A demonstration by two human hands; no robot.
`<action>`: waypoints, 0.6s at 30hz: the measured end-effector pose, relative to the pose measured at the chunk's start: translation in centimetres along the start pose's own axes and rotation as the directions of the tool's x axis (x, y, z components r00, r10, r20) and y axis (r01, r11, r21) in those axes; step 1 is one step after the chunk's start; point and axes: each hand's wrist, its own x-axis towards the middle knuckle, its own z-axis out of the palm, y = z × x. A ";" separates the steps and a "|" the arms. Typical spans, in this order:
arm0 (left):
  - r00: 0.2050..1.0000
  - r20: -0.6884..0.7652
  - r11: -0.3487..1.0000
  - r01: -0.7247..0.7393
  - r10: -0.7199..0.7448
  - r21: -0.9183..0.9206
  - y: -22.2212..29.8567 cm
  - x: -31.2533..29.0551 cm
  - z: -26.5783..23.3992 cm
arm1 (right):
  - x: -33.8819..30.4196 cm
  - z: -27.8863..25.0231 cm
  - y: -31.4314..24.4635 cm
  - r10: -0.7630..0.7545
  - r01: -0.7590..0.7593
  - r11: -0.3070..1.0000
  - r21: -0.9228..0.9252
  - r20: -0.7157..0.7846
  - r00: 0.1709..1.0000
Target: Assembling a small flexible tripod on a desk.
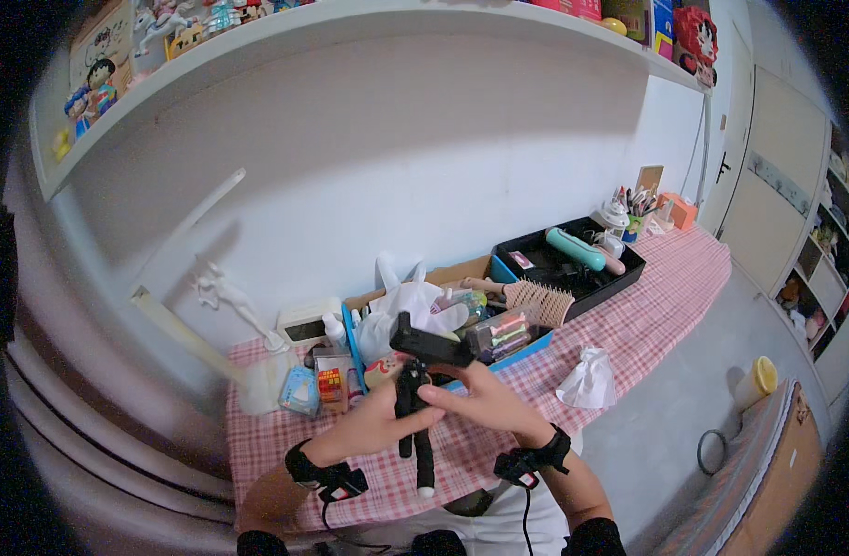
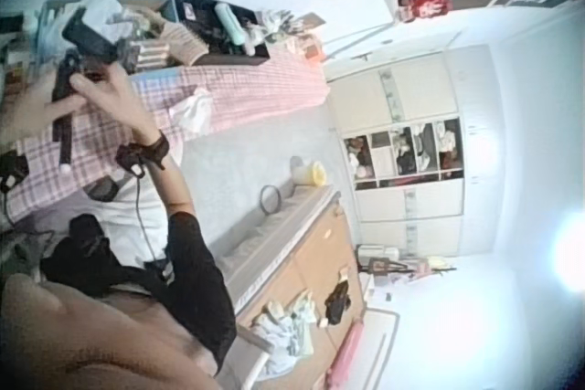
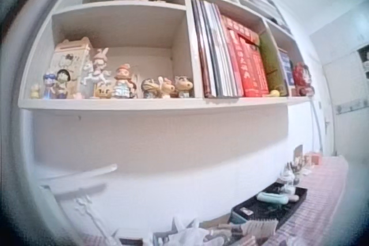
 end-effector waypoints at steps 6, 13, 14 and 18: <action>0.971 0.117 0.963 0.223 -0.207 -0.150 -3.4 -2.5 2.2 | -1.0 2.5 1.8 -0.147 0.146 0.989 0.034 0.003 0.989; 0.847 0.435 0.951 0.254 -0.306 0.174 -3.4 -2.8 2.1 | -3.7 3.5 1.5 -0.085 0.070 0.992 -0.109 -0.137 0.987; 0.843 0.441 0.951 0.262 -0.309 0.164 -3.5 -2.9 2.2 | -3.9 3.6 1.6 -0.071 0.056 0.993 -0.104 -0.140 0.988; 0.898 0.397 0.981 0.164 -0.191 0.103 -4.8 -3.1 2.1 | -3.8 4.3 2.8 -0.076 0.081 0.997 0.017 -0.213 0.974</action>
